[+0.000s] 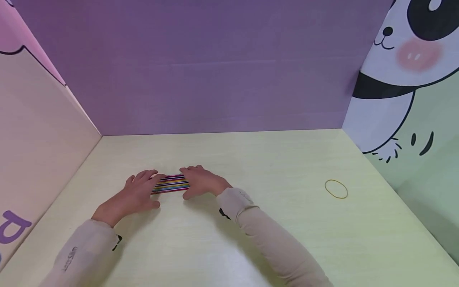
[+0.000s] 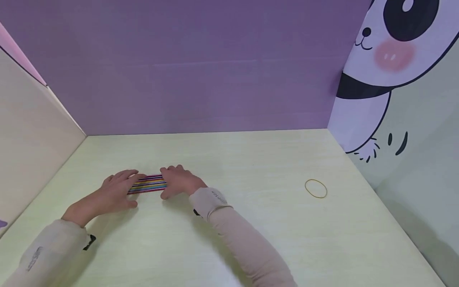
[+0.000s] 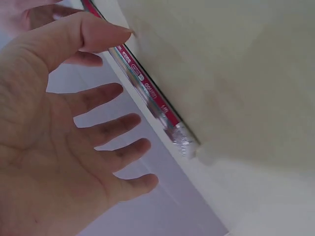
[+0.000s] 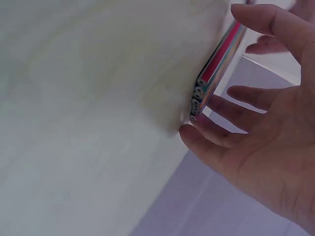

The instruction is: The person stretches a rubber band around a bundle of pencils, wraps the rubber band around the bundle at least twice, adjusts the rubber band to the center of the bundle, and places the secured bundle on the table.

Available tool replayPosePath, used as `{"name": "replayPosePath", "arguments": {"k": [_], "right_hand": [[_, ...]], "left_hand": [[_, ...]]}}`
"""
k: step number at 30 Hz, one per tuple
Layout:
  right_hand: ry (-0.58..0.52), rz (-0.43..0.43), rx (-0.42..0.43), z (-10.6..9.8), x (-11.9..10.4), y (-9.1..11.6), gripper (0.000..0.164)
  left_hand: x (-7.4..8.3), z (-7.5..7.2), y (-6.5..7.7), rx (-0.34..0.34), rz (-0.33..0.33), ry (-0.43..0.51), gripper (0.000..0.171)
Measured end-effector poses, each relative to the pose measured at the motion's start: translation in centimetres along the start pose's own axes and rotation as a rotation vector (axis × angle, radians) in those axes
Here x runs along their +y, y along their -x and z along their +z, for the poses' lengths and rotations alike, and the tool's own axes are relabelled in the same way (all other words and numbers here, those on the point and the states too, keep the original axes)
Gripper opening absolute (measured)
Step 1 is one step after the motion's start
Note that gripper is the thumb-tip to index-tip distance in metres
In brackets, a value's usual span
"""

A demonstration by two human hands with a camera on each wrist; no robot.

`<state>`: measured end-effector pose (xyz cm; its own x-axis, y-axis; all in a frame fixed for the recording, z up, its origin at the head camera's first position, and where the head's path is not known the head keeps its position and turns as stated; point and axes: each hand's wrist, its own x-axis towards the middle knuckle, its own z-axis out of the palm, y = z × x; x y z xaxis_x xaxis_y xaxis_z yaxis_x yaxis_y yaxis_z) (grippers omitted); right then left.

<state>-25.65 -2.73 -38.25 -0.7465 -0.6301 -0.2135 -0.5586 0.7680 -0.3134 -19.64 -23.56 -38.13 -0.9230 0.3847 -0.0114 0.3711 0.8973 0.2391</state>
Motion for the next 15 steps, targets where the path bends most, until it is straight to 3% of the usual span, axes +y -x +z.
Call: {"name": "replayPosePath", "arguments": {"k": [6,15], "right_hand": [[0.216,0.024,0.069,0.1,-0.9,-0.6,0.052],[0.256,0.046,0.078,-0.1,-1.9,-0.6,0.047]], "left_hand": [[0.6,-0.4,-1.0,-0.028,0.005,-0.057,0.071],[0.5,-0.3,-1.9,-0.075,-0.022,-0.111,0.072]]}}
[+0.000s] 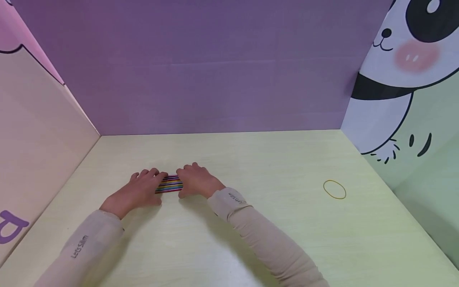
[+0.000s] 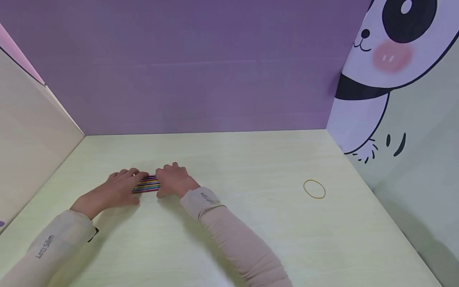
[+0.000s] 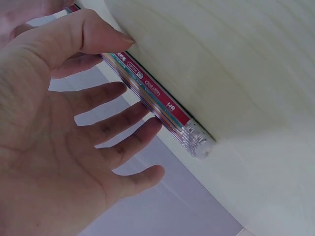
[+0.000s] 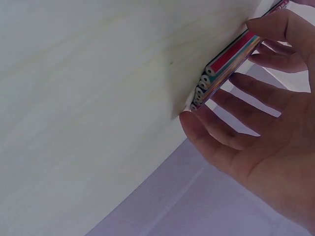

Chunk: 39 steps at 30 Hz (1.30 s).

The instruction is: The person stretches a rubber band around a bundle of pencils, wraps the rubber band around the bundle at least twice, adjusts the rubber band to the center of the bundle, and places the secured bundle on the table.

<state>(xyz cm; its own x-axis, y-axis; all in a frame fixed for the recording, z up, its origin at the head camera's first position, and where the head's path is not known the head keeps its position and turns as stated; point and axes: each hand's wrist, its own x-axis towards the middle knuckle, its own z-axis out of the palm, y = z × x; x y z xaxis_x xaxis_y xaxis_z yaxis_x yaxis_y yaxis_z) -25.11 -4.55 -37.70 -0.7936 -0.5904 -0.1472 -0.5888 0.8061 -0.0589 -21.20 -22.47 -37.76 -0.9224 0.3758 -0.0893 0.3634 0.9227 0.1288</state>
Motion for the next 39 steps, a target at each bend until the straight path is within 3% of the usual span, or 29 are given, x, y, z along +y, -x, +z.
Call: {"name": "replayPosePath", "arguments": {"k": [21,31,39], "right_hand": [[-0.012,0.008,0.020,0.3,0.1,-0.7,0.037],[0.005,0.013,0.019,0.3,0.2,-1.2,0.027],[-0.013,0.009,0.011,0.0,0.0,-1.2,0.025]], "left_hand": [[-0.6,0.1,-0.3,0.092,0.065,-0.012,0.053],[-1.1,0.1,-1.0,0.066,0.089,0.023,0.046],[-0.8,-0.2,-1.2,0.029,0.100,0.000,0.036]]}}
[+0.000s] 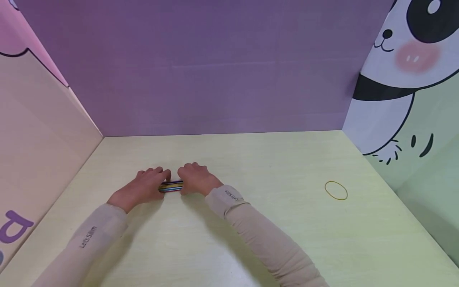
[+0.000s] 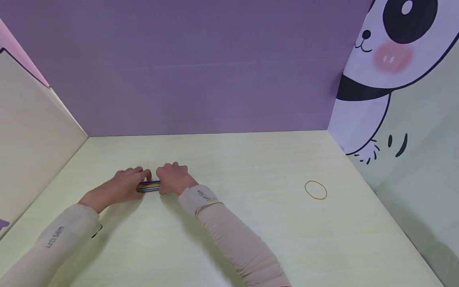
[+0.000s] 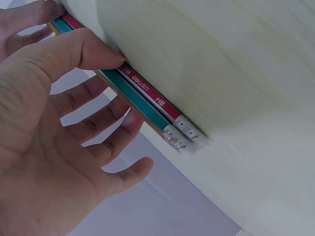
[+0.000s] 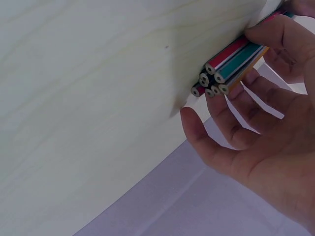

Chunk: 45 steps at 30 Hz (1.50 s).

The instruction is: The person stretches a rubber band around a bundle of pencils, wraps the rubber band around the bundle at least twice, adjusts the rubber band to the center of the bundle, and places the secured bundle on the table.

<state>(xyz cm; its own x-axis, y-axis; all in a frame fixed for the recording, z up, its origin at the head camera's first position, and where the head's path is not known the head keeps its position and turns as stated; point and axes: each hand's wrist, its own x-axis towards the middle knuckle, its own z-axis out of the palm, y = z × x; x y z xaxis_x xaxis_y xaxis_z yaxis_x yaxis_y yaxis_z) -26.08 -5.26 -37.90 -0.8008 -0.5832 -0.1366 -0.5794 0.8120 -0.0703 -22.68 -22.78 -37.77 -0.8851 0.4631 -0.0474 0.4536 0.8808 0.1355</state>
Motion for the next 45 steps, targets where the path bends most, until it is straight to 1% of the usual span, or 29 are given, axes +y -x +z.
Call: {"name": "replayPosePath", "arguments": {"k": [5,13,17,19,23,25,27,29,32,34,38,41,45], "right_hand": [[0.004,-0.008,-0.033,0.1,-0.1,-0.2,0.019],[0.038,-0.030,-0.005,0.5,-0.7,-0.3,0.011],[0.055,-0.013,-0.011,0.5,-0.9,0.0,0.006],[0.068,0.001,-0.010,0.6,-0.9,0.2,0.004],[0.092,0.023,-0.025,0.8,-0.7,0.5,0.010],[0.098,0.021,-0.021,0.9,-0.4,0.7,0.013],[0.110,0.010,-0.006,1.0,0.0,1.0,0.016],[0.121,-0.009,0.020,1.0,0.4,1.3,0.017],[0.134,-0.039,0.057,0.9,1.1,1.9,0.021],[0.131,-0.049,0.082,0.8,1.5,2.3,0.025],[0.136,-0.057,0.128,0.5,2.2,3.3,0.032],[0.135,-0.061,0.142,0.3,2.8,4.1,0.033],[0.135,-0.052,0.169,-0.1,3.8,5.5,0.032]], "left_hand": [[0.1,0.3,-0.4,0.002,0.024,0.000,0.025],[0.1,0.9,-0.4,0.075,0.062,-0.024,0.017],[0.3,1.2,-0.1,0.112,0.077,-0.047,0.016],[0.4,1.3,0.2,0.141,0.091,-0.054,0.018],[0.6,1.5,0.5,0.190,0.122,-0.053,0.023],[0.8,1.5,0.6,0.185,0.130,-0.032,0.025],[1.2,1.3,0.6,0.162,0.130,-0.003,0.025],[1.7,1.1,0.5,0.127,0.115,0.025,0.023],[2.5,0.7,0.3,0.101,0.092,0.033,0.022],[3.1,0.6,0.1,0.109,0.086,0.017,0.021],[4.0,0.6,-0.4,0.141,0.102,-0.004,0.022],[4.8,0.5,-0.5,0.144,0.115,0.004,0.023],[6.4,0.1,-0.8,0.151,0.120,0.005,0.025]]}}
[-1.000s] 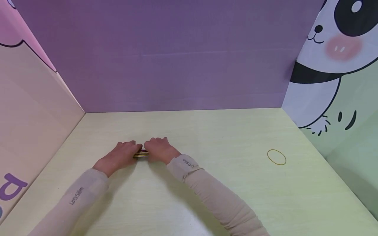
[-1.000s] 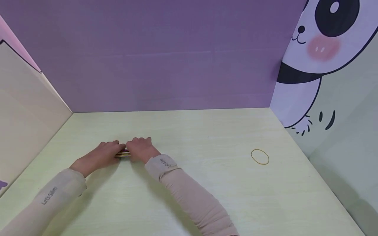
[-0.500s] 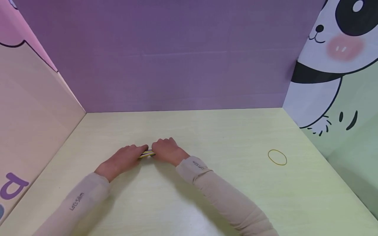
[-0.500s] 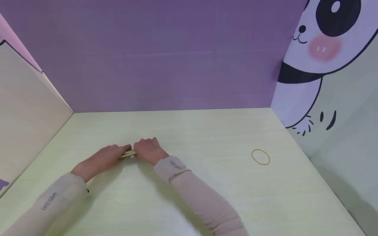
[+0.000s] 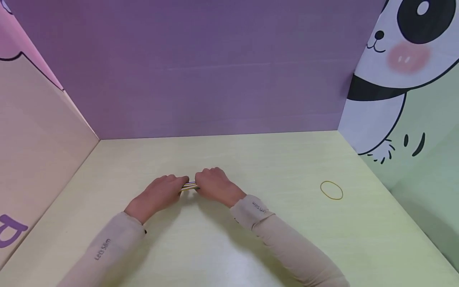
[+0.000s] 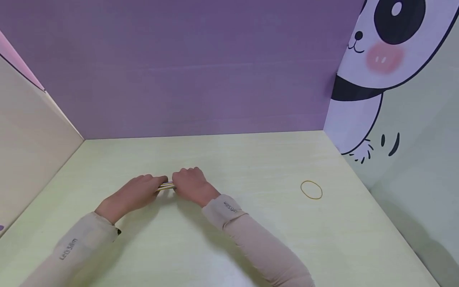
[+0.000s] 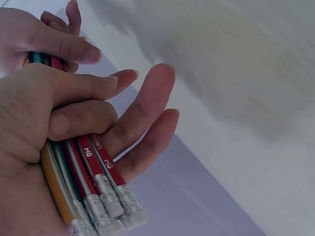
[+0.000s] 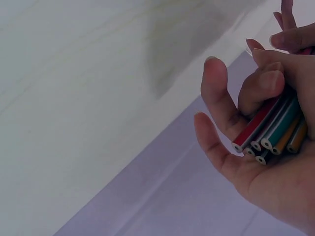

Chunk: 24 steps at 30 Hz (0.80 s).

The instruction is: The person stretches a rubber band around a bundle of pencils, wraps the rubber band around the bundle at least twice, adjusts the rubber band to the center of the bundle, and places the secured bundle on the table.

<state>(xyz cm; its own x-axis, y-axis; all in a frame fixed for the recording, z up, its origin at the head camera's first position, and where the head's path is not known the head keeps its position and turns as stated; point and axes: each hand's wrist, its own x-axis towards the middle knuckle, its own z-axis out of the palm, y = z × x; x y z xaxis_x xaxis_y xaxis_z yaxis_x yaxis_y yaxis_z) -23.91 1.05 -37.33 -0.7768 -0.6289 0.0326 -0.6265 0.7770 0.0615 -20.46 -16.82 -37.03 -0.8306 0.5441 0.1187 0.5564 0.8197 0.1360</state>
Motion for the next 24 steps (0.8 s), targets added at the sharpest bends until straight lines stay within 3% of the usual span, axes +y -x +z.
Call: {"name": "replayPosePath", "arguments": {"k": [6,9,12,16,21,24], "right_hand": [[-0.005,0.007,0.050,-1.4,1.8,2.2,0.036],[-0.091,-0.018,0.057,-2.5,2.5,3.6,0.031],[-0.300,-0.039,0.028,-3.6,3.5,5.4,0.018],[-0.637,-0.051,0.014,-5.3,5.4,7.7,0.045],[-0.907,-0.098,0.139,-7.6,7.2,10.1,0.060],[-1.072,-0.159,0.222,-8.4,7.7,10.8,0.051]], "left_hand": [[2.1,-0.2,-1.0,0.028,0.003,0.022,0.024],[3.0,-0.2,-1.2,0.049,0.043,0.062,0.021],[3.9,-0.3,-1.4,0.053,0.085,0.110,0.019],[5.3,-0.8,-1.7,0.019,0.092,0.236,0.022],[7.4,-1.7,-2.2,-0.062,0.040,0.532,0.017],[8.6,-2.1,-2.6,-0.082,0.026,0.650,0.016]]}}
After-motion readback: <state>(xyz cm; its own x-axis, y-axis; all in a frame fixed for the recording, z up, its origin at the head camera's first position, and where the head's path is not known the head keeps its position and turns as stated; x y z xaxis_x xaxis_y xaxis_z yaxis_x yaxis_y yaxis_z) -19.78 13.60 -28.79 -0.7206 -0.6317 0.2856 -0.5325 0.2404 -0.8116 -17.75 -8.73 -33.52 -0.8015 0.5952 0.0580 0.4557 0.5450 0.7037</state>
